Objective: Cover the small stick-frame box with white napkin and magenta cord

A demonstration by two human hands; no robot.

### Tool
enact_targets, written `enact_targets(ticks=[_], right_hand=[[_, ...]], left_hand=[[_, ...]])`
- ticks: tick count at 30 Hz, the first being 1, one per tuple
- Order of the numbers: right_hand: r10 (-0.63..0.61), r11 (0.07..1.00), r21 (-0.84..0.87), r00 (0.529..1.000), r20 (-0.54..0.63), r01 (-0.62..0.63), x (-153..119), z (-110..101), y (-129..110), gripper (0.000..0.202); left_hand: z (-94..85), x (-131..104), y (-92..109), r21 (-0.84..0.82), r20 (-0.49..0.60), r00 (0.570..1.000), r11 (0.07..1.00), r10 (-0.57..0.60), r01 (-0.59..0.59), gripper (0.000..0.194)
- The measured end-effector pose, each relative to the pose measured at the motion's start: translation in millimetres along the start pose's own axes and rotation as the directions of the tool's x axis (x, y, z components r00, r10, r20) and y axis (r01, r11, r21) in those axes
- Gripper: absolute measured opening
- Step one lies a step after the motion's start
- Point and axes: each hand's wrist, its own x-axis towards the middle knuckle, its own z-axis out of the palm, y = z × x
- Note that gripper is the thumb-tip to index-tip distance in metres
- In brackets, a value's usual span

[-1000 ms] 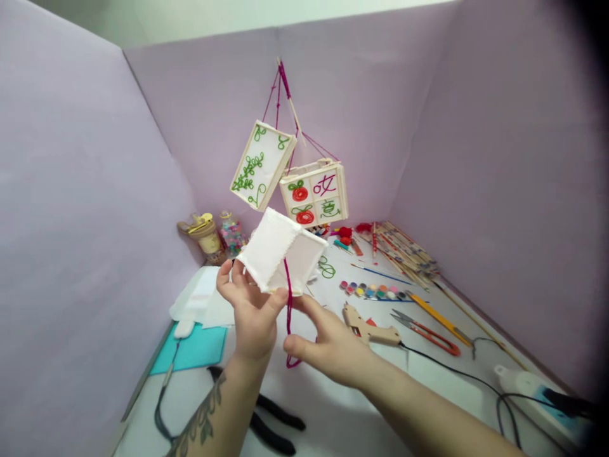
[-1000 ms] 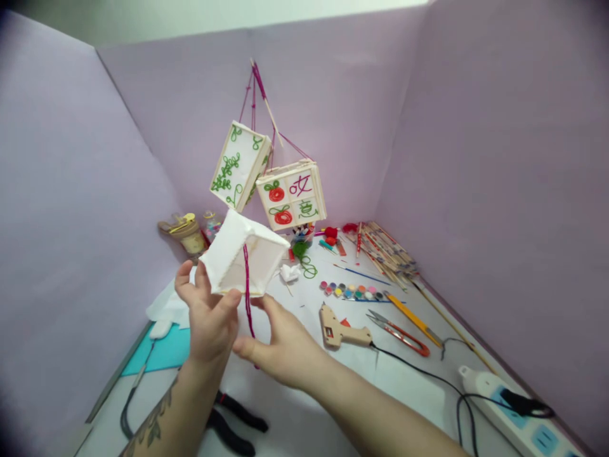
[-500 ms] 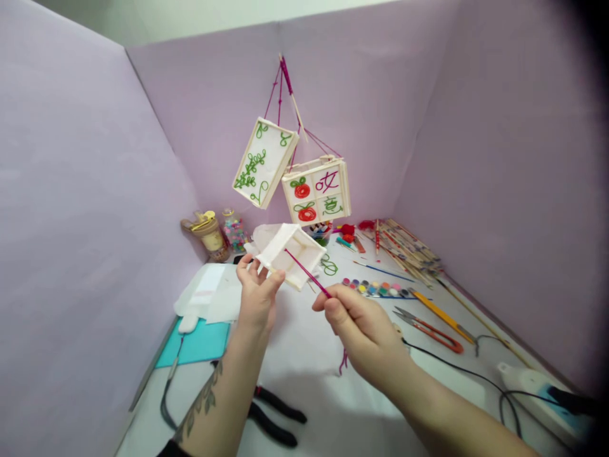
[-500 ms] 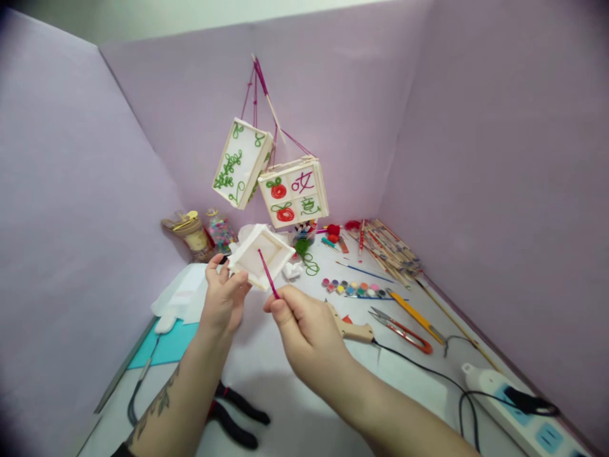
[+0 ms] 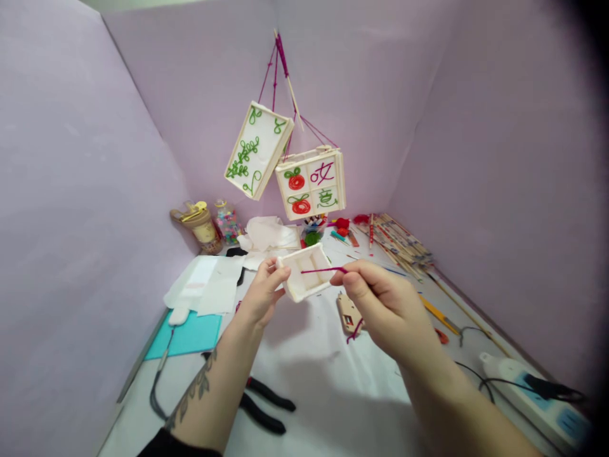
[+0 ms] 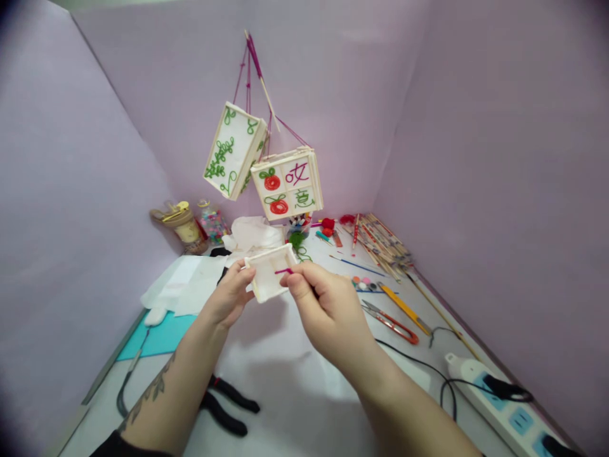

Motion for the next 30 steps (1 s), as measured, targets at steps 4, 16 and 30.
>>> enact_targets(ticks=[4, 16, 30], right_hand=[[-0.018, 1.000, -0.021, 1.000, -0.015, 0.018, 0.4, -4.1, -1.5, 0.027], [0.011, 1.000, -0.009, 1.000, 0.021, -0.011, -0.3, -6.1, -2.3, 0.028], [0.008, 0.999, 0.030, 0.997, 0.075, -0.010, 0.6, -10.0, -3.7, 0.030]], left_hand=[[2.8, -1.9, -1.1, 0.055, 0.049, 0.999, 0.998, -0.021, 0.018, 0.051], [4.1, -0.7, -4.9, 0.143, 0.110, 0.991, 0.988, -0.078, 0.062, 0.053], [-21.2, -28.0, 12.0, 0.207, 0.058, 0.997, 0.978, -0.046, 0.033, 0.050]])
